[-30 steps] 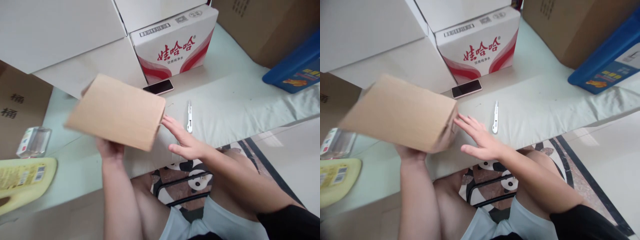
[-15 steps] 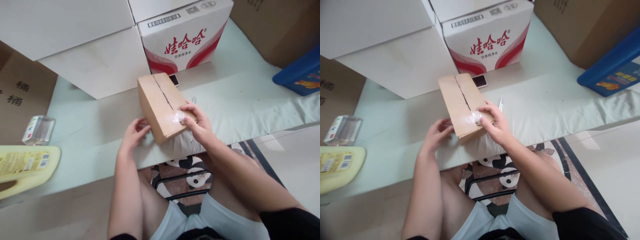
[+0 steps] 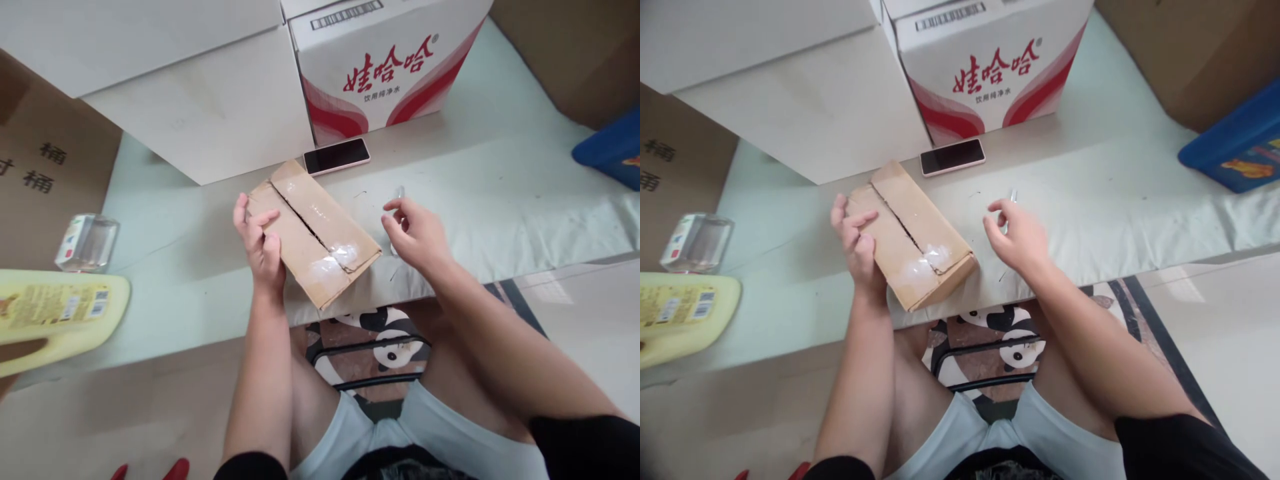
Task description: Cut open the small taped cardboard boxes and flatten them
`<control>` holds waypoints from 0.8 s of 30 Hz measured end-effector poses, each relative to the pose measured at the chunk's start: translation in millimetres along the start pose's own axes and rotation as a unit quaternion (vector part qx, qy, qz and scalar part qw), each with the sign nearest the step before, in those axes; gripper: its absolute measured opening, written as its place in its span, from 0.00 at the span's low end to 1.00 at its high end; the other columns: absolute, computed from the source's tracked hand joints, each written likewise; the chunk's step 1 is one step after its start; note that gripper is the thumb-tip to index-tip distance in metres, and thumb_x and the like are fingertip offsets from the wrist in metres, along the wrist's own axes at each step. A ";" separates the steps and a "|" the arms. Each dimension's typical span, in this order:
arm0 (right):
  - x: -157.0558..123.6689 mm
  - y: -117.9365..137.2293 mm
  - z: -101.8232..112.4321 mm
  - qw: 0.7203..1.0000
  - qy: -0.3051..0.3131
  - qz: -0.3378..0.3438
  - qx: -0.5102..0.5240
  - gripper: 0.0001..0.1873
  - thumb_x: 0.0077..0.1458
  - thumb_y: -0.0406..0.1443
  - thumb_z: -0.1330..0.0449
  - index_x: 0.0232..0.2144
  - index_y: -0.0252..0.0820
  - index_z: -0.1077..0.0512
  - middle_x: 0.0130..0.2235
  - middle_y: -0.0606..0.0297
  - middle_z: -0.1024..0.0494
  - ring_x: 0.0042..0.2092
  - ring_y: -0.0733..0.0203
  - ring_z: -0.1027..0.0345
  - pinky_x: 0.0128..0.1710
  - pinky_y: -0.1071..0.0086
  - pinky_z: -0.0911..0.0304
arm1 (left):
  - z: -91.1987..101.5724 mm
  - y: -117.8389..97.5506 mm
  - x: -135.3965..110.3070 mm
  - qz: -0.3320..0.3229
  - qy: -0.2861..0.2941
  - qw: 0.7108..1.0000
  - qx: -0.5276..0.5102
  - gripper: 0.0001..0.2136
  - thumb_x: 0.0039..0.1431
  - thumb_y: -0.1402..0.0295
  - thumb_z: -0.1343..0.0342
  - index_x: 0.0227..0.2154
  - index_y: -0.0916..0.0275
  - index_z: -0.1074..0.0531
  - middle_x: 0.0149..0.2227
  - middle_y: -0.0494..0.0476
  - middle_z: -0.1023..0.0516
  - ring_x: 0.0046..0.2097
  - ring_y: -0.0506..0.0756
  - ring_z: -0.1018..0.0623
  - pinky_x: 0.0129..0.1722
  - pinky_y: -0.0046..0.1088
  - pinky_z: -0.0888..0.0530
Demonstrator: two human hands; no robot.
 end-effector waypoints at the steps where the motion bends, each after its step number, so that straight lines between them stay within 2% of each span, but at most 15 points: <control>1: 4.2 -10.4 4.0 0.997 -0.003 -0.031 -0.065 0.20 0.58 0.46 0.43 0.47 0.42 0.25 0.33 0.58 0.23 0.34 0.51 0.29 0.39 0.55 0.33 | -0.4 -0.3 0.1 -0.001 -0.004 1.000 0.001 0.15 0.62 0.57 0.52 0.42 0.57 0.25 0.67 0.60 0.37 0.70 0.61 0.40 0.70 0.44 0.42; 4: 12.0 -32.8 6.7 0.978 0.021 -0.083 -0.188 0.29 0.53 0.43 0.41 0.57 0.40 0.30 0.31 0.57 0.22 0.32 0.50 0.31 0.32 0.58 0.36 | -2.8 0.7 0.6 0.003 -0.008 1.000 0.006 0.15 0.63 0.57 0.52 0.42 0.57 0.26 0.68 0.61 0.39 0.70 0.62 0.40 0.69 0.44 0.40; 7: 13.5 -40.5 2.9 0.975 0.040 -0.096 -0.198 0.35 0.47 0.39 0.39 0.59 0.39 0.33 0.28 0.58 0.23 0.29 0.51 0.33 0.29 0.61 0.38 | -6.2 1.5 -0.3 0.008 -0.015 0.999 0.034 0.15 0.63 0.56 0.53 0.42 0.57 0.26 0.68 0.61 0.40 0.70 0.63 0.41 0.67 0.45 0.38; 9: 13.1 -38.4 -2.4 0.988 0.045 -0.097 -0.111 0.35 0.46 0.37 0.41 0.59 0.42 0.33 0.24 0.65 0.26 0.28 0.53 0.34 0.29 0.62 0.38 | -8.2 1.3 -2.0 0.013 -0.025 0.998 0.058 0.16 0.64 0.56 0.54 0.44 0.58 0.27 0.69 0.61 0.42 0.71 0.62 0.42 0.68 0.44 0.39; 11: 12.9 -32.0 -7.7 0.994 0.047 -0.092 0.040 0.30 0.48 0.37 0.45 0.56 0.46 0.32 0.22 0.70 0.29 0.27 0.55 0.33 0.29 0.62 0.36 | -9.4 -0.6 -4.1 0.013 -0.038 0.997 0.069 0.17 0.65 0.56 0.55 0.45 0.59 0.27 0.69 0.63 0.43 0.71 0.62 0.42 0.68 0.44 0.40; 13: 13.8 -20.3 -5.5 0.977 0.028 -0.061 0.200 0.24 0.50 0.37 0.51 0.50 0.47 0.30 0.24 0.68 0.28 0.28 0.55 0.30 0.31 0.60 0.33 | -9.9 -2.8 -5.7 0.013 -0.048 0.996 0.073 0.18 0.65 0.55 0.56 0.45 0.59 0.27 0.69 0.63 0.44 0.72 0.63 0.43 0.68 0.44 0.40; 15: 12.7 -5.5 7.1 0.954 -0.008 -0.004 0.300 0.20 0.52 0.39 0.53 0.47 0.47 0.31 0.30 0.64 0.24 0.32 0.54 0.26 0.33 0.58 0.31 | -10.3 -2.9 -6.6 0.022 -0.050 0.996 0.076 0.18 0.65 0.54 0.56 0.45 0.59 0.27 0.69 0.63 0.43 0.72 0.63 0.44 0.68 0.44 0.39; 17: 6.1 9.1 24.1 0.944 -0.046 0.048 0.323 0.18 0.56 0.43 0.52 0.47 0.49 0.34 0.34 0.62 0.22 0.36 0.54 0.24 0.34 0.58 0.30 | -10.5 -1.7 -6.9 0.032 -0.049 0.996 0.074 0.18 0.65 0.53 0.56 0.44 0.58 0.27 0.69 0.61 0.43 0.72 0.63 0.44 0.67 0.44 0.39; 20: -13.2 33.0 43.7 0.940 -0.079 0.099 0.318 0.16 0.60 0.49 0.47 0.47 0.52 0.36 0.30 0.66 0.23 0.29 0.58 0.27 0.27 0.64 0.33 | -10.8 -1.4 -7.1 0.026 -0.052 0.996 0.064 0.18 0.65 0.53 0.56 0.45 0.58 0.27 0.69 0.61 0.43 0.72 0.63 0.43 0.67 0.44 0.39; 22: -27.7 52.3 46.1 0.933 -0.060 0.131 0.329 0.18 0.63 0.54 0.48 0.46 0.52 0.36 0.26 0.69 0.25 0.23 0.61 0.31 0.22 0.66 0.35 | -11.3 -1.3 -7.2 0.018 -0.057 0.996 0.059 0.19 0.65 0.53 0.56 0.46 0.58 0.27 0.68 0.62 0.43 0.71 0.64 0.43 0.67 0.45 0.39; 24: -39.9 71.1 38.7 0.934 -0.010 0.162 0.318 0.25 0.63 0.60 0.51 0.47 0.51 0.33 0.28 0.67 0.24 0.23 0.61 0.30 0.23 0.64 0.32 | -11.8 -1.0 -7.2 0.014 -0.060 0.997 0.056 0.19 0.65 0.53 0.57 0.46 0.59 0.27 0.68 0.64 0.44 0.71 0.64 0.43 0.68 0.46 0.39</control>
Point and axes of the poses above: each hand's wrist, its own x-axis towards the middle knuckle, its own z-axis out of the back of the hand, y = z × x, the point moved 10 cm from there along x, towards the middle knuckle
